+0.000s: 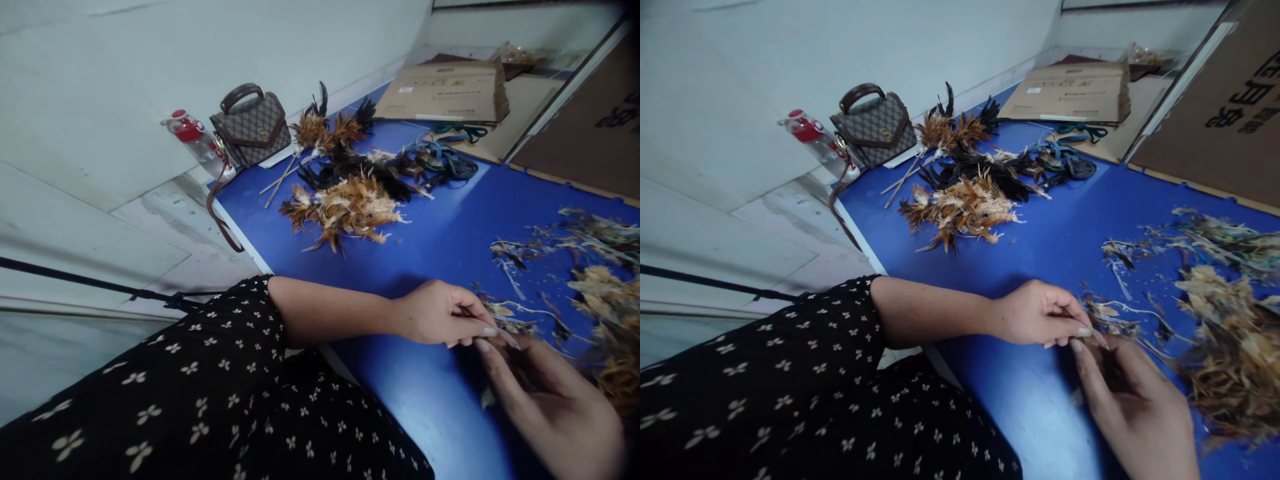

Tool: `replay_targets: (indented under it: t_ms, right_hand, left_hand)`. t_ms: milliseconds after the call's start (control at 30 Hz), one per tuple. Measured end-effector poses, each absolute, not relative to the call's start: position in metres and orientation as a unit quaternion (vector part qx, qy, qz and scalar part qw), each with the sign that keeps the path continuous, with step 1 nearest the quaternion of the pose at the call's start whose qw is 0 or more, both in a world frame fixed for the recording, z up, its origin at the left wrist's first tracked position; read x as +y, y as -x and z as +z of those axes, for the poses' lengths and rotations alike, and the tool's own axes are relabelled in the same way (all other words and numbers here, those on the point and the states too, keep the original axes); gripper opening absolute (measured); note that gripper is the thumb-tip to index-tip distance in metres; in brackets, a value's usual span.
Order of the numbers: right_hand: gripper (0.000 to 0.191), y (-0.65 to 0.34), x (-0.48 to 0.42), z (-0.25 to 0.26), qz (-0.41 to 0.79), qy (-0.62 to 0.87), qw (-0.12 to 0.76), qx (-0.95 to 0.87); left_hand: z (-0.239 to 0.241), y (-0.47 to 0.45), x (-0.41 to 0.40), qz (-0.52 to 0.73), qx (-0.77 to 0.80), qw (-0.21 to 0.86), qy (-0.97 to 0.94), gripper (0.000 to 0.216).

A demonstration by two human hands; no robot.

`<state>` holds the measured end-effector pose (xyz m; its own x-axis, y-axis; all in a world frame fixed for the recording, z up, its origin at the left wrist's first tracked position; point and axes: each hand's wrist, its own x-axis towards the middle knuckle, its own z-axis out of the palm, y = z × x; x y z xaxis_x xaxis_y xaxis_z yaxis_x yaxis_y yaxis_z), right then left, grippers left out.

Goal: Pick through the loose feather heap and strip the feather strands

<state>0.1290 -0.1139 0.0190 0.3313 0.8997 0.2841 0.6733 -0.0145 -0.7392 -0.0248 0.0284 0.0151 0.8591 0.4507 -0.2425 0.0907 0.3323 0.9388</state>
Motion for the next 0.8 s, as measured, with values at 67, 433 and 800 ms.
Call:
replay_targets:
  t_ms: [67, 433, 800]
  right_hand:
    - [0.023, -0.134, -0.114, 0.017, 0.099, 0.678, 0.401, -0.608]
    - [0.036, -0.108, -0.106, 0.022, 0.145, 0.765, 0.455, -0.433]
    - [0.043, -0.107, -0.111, 0.018, 0.209, 0.778, 0.501, -0.318]
  left_hand:
    - [0.016, 0.026, 0.028, 0.118, 0.240, 0.777, -0.570, 0.037]
    - [0.018, 0.023, 0.019, 0.377, 0.234, 0.624, -0.643, 0.015]
    - [0.039, 0.035, 0.031, 0.249, 0.099, 0.626, -0.732, 0.010]
